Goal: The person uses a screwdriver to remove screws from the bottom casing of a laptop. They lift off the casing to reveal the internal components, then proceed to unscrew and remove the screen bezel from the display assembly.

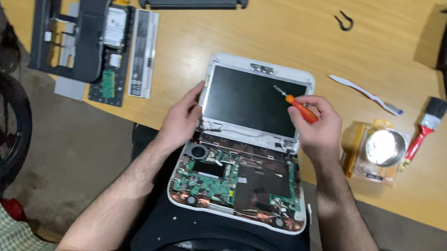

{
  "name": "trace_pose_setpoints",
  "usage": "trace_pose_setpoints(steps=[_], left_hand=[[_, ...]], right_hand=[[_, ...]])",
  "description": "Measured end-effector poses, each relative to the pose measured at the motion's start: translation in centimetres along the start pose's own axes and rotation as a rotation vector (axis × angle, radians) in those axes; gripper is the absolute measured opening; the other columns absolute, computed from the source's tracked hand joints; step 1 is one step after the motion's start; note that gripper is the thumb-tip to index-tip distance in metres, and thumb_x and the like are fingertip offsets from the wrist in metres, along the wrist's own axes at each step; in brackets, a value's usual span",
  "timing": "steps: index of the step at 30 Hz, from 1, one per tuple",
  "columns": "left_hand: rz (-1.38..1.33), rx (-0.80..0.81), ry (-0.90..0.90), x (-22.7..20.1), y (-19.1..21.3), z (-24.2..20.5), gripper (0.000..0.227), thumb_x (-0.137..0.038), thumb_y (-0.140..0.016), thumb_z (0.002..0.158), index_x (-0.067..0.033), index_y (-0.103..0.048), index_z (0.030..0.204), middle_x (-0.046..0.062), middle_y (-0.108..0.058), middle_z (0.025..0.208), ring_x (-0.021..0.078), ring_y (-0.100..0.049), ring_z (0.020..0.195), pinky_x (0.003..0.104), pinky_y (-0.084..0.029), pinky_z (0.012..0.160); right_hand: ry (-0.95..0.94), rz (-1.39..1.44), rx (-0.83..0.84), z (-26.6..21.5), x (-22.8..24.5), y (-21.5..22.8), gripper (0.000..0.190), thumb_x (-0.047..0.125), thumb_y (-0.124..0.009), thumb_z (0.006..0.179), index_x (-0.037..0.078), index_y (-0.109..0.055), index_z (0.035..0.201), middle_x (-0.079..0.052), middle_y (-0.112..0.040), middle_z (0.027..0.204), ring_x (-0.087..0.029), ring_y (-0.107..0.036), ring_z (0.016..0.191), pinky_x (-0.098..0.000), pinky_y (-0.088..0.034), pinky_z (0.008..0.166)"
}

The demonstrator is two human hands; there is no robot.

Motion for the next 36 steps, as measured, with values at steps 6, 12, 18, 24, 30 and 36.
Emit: trace_pose_setpoints(steps=[6,12,18,24,30,36], left_hand=[[-0.016,0.032,0.043,-5.0,1.9,-3.7,0.073,-0.014,-0.064,0.119,-0.0360,-0.055,0.188,0.024,-0.089,0.134,0.0476,-0.081,0.138,0.061,-0.065,0.121],[0.084,0.011,0.034,-0.8,1.5,-1.3,0.070,-0.023,-0.070,0.112,-0.0394,-0.062,0.179,0.014,-0.091,0.123,0.0459,-0.086,0.121,0.064,-0.068,0.111],[0.355,-0.165,-0.095,0.2,2.2,2.2,0.041,-0.038,-0.079,0.105,-0.0430,-0.084,0.145,-0.001,-0.084,0.113,0.0307,-0.088,0.105,0.053,-0.072,0.095],[0.156,-0.271,-0.278,-3.0,3.0,5.6,0.033,-0.033,-0.085,0.111,-0.0240,-0.087,0.143,0.008,-0.078,0.112,0.0397,-0.086,0.113,0.056,-0.072,0.096],[0.017,-0.239,-0.220,-0.7,2.3,8.7,0.040,-0.032,-0.098,0.102,-0.0245,-0.091,0.140,-0.001,-0.079,0.089,0.0266,-0.086,0.097,0.048,-0.072,0.092],[-0.026,-0.156,-0.098,-1.0,2.5,9.2,0.051,-0.029,-0.095,0.101,-0.0301,-0.086,0.151,-0.001,-0.082,0.085,0.0236,-0.086,0.090,0.045,-0.070,0.090]], right_hand=[[-0.006,0.266,0.155,3.5,2.6,-9.1,0.042,-0.008,-0.087,0.109,-0.003,-0.067,0.146,-0.021,-0.085,0.115,-0.009,-0.065,0.066,-0.0213,-0.063,0.065],[0.210,0.162,0.414,7.8,4.2,-16.4,0.023,0.011,-0.055,0.132,-0.001,-0.042,0.147,-0.027,-0.083,0.107,-0.025,-0.086,0.083,-0.0348,-0.075,0.078],[0.130,0.209,0.421,10.7,3.1,-19.9,0.049,-0.004,-0.069,0.122,0.008,-0.030,0.148,-0.030,-0.081,0.115,-0.031,-0.090,0.093,-0.0360,-0.079,0.087],[0.130,0.198,0.424,11.3,1.6,-20.4,0.041,0.000,-0.063,0.127,0.009,-0.031,0.150,-0.030,-0.083,0.118,-0.029,-0.089,0.096,-0.0344,-0.078,0.089],[0.129,0.193,0.426,11.1,1.9,-20.5,0.039,-0.001,-0.063,0.127,0.008,-0.032,0.150,-0.031,-0.084,0.118,-0.028,-0.089,0.097,-0.0351,-0.079,0.090],[0.125,0.160,0.434,10.9,1.9,-20.5,0.041,0.000,-0.065,0.127,0.009,-0.032,0.150,-0.031,-0.084,0.118,-0.029,-0.089,0.098,-0.0359,-0.079,0.091]])
Point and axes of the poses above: each hand's wrist, its own z-axis towards the middle knuckle, its own y-axis out of the back of the hand, x = y × z, the point moved 5 cm from there along z, towards the middle knuckle
